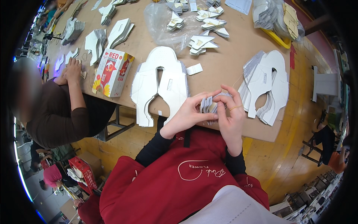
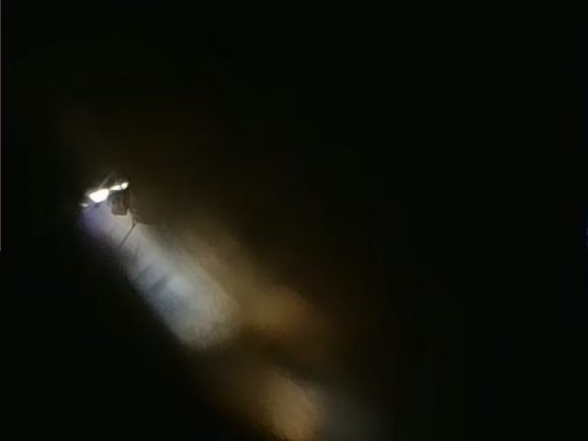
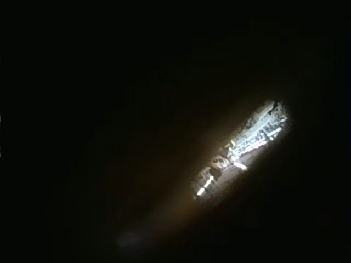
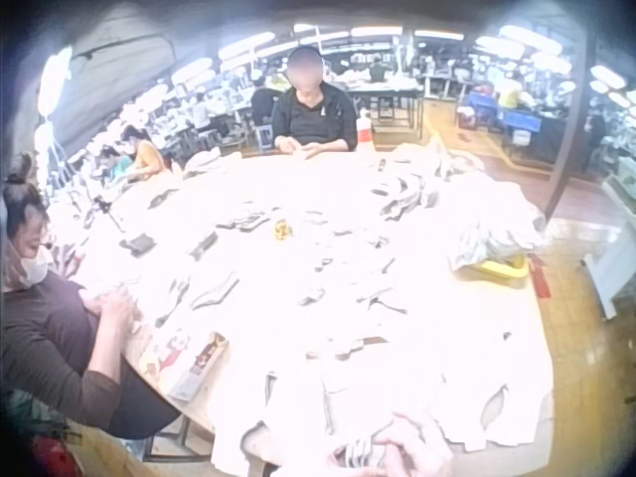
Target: The person sits at a table in a factory and sorts stacks of white paper cutouts. They pick up bundles, separate individual pieces, and place them into organized piles on the table.
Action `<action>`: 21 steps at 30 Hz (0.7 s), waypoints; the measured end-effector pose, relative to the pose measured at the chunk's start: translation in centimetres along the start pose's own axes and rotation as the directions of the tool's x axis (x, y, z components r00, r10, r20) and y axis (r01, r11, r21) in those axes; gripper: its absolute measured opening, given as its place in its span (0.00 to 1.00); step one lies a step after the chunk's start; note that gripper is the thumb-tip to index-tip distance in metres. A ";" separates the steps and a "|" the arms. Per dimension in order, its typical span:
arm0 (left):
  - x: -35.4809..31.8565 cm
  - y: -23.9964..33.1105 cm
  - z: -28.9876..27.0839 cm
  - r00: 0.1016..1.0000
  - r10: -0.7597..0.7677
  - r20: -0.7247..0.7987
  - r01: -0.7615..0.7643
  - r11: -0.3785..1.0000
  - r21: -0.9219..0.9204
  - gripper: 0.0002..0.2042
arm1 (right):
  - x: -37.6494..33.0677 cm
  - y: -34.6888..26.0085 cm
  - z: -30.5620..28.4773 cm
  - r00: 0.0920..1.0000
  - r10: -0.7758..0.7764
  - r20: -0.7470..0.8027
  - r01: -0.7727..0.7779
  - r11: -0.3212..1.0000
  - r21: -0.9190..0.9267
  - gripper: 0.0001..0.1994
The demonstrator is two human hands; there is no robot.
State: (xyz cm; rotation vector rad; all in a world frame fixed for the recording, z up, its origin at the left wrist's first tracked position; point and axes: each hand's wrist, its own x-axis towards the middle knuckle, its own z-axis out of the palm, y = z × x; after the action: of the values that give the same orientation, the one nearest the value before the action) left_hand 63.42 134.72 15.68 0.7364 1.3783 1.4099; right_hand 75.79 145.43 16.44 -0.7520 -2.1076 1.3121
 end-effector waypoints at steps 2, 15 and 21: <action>0.0 0.0 0.0 0.999 0.046 -0.002 -0.046 0.995 0.085 0.33 | 0.1 0.0 0.0 1.000 -0.018 -0.003 0.018 0.999 0.047 0.07; 0.0 -0.2 0.5 0.978 0.208 -0.002 -0.184 0.869 0.459 0.35 | 0.1 0.4 0.1 0.997 -0.031 0.070 0.026 0.997 0.072 0.16; -0.2 0.4 0.2 0.988 0.150 0.027 -0.147 0.888 0.436 0.37 | -0.6 2.0 1.5 0.980 0.196 -0.030 -0.183 0.953 0.243 0.22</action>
State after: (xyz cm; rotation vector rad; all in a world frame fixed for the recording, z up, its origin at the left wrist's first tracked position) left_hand 63.60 134.66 16.19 1.1498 1.7001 1.2254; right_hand 75.49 144.88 13.95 -0.8901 -1.8284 1.5956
